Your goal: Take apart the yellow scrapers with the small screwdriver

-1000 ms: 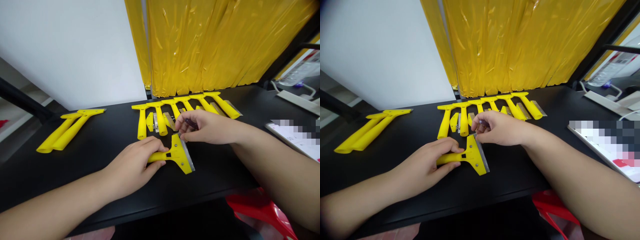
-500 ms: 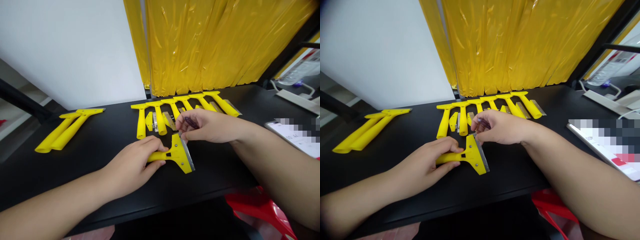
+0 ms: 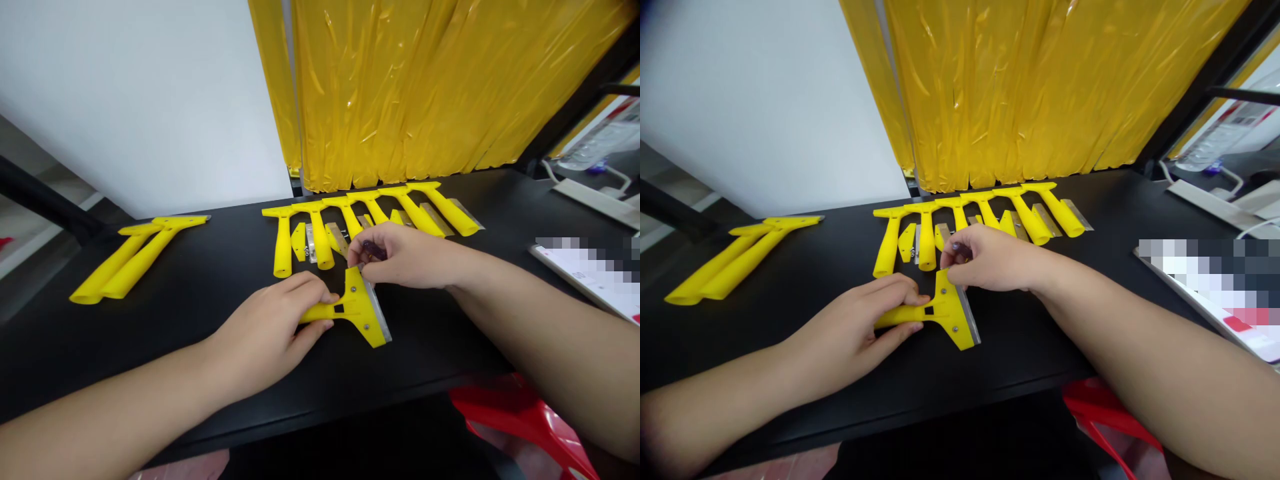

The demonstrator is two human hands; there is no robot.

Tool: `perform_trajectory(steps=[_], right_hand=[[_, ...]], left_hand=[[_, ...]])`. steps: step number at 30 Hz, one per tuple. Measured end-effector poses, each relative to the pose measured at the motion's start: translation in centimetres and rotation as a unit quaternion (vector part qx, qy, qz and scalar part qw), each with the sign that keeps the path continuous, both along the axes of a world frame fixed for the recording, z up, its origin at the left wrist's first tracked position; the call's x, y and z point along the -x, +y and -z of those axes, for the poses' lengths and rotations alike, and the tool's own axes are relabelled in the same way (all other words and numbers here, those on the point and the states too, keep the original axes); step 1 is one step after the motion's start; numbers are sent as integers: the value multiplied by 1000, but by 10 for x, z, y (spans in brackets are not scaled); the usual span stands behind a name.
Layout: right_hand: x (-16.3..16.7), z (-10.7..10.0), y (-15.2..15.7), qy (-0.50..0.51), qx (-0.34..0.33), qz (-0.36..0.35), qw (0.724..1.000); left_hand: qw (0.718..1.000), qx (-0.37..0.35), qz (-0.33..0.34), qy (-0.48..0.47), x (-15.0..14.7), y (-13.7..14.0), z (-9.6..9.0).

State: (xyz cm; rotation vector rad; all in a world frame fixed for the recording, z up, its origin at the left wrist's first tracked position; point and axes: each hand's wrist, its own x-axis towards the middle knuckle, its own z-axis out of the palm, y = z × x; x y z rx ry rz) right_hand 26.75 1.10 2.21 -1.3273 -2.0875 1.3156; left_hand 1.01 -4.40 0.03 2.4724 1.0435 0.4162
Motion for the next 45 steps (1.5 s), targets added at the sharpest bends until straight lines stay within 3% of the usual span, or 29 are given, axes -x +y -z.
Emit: perform_trajectory(steps=[12,27,38,41,45], right_hand=[[-1,15,7,37,85,-6,996],[-10,4,11,69,160,17,985],[-16,-6,12,68,87,53,992],[-17,-8,12,159,52,58,984],[-21,-16,6,315,25,38,948]], left_hand=[[998,-53,19,10,1,-2,-2],[999,-30,16,7,2,-1,-4],[999,-45,16,13,3,-1,-5],[998,-50,10,20,3,-1,-4],[998,-56,16,30,3,0,-2]])
